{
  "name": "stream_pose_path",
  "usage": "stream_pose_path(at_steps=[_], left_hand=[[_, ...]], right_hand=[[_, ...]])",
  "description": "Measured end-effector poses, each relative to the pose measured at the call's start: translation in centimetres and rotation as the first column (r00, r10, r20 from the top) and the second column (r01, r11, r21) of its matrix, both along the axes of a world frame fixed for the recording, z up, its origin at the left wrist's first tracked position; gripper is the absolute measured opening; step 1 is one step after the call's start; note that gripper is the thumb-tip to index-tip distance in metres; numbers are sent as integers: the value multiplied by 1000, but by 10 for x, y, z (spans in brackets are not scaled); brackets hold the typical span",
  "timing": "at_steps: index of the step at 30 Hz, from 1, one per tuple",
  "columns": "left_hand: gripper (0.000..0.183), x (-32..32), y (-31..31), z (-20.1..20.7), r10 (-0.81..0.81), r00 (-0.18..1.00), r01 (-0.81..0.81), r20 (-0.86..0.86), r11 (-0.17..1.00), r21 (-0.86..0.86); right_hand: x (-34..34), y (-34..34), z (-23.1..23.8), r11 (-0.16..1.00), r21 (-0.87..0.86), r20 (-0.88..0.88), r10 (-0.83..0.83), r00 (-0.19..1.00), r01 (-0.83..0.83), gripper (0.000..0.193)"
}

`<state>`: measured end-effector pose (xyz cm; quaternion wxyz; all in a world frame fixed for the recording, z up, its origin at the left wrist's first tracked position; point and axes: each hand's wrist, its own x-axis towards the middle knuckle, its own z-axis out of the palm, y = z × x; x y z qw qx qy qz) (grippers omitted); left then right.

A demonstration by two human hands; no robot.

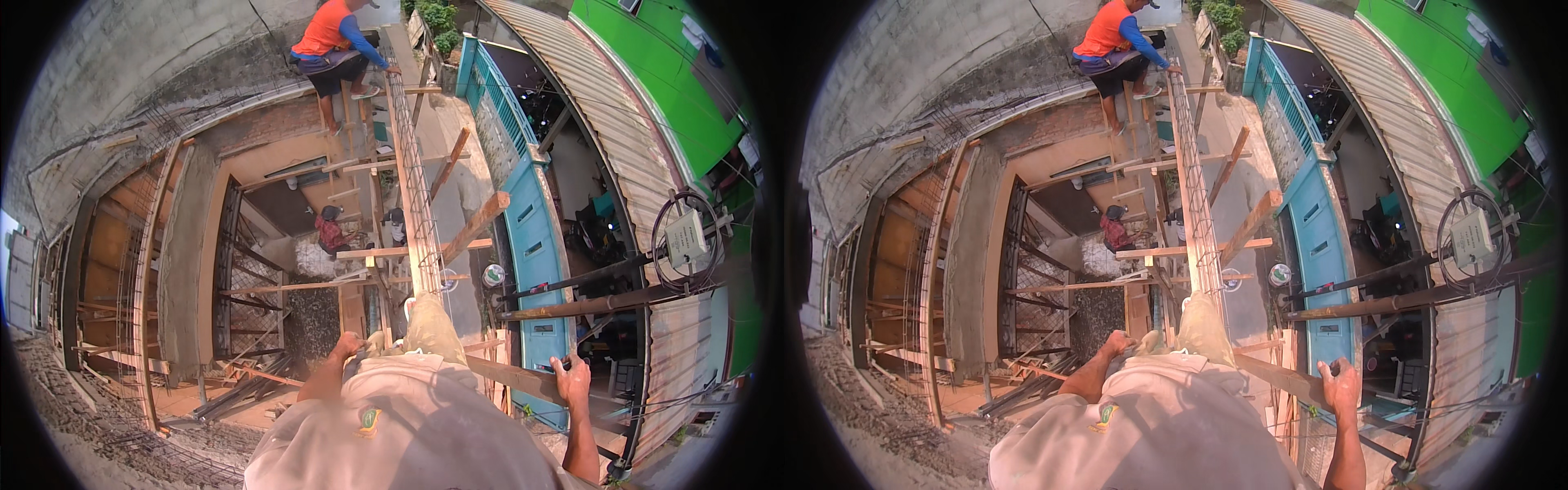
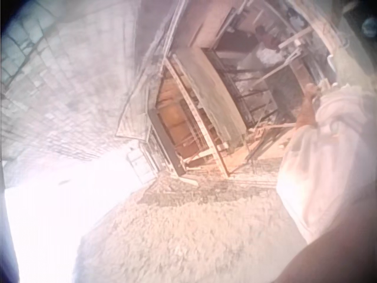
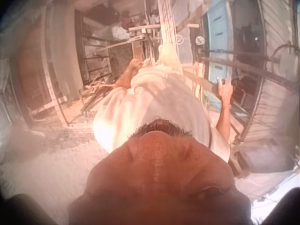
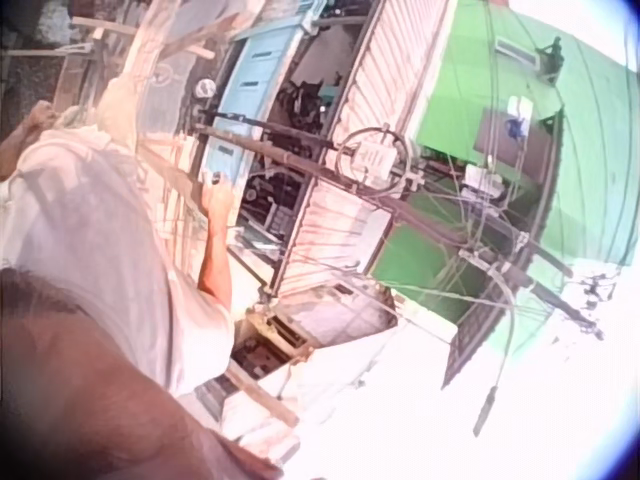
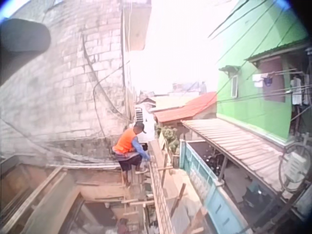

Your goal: The person is assembling a wooden scaffolding structure on a construction site. They lift and position wooden planks onto the scaffolding frame, securing them in place. Another worker is visible nearby, also working on the scaffolding.

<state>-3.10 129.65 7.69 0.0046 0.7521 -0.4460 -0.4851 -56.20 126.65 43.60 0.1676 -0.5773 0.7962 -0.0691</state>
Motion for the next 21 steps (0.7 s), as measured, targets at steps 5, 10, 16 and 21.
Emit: stream_pose_path(at_steps=[5,10,16,21], left_hand=[[40,8,-4,-16,-771,601,799,211,578,-163],[33,3,9,-40,-554,831,553,53,809,-200],[45,-10,-47,-47,-829,559,828,20,557,-56],[109,-47,-142,-3,-239,965,244,-106,969,36]], right_hand=[[-2,0,-5,1000,-1,-2,6,1000,-6,45],[-2,-2,-8,999,41,-31,-13,999,15,42],[2,-2,-9,1000,25,-33,10,999,-9,40],[-1,-5,-10,999,29,-21,37,999,-37,38]])
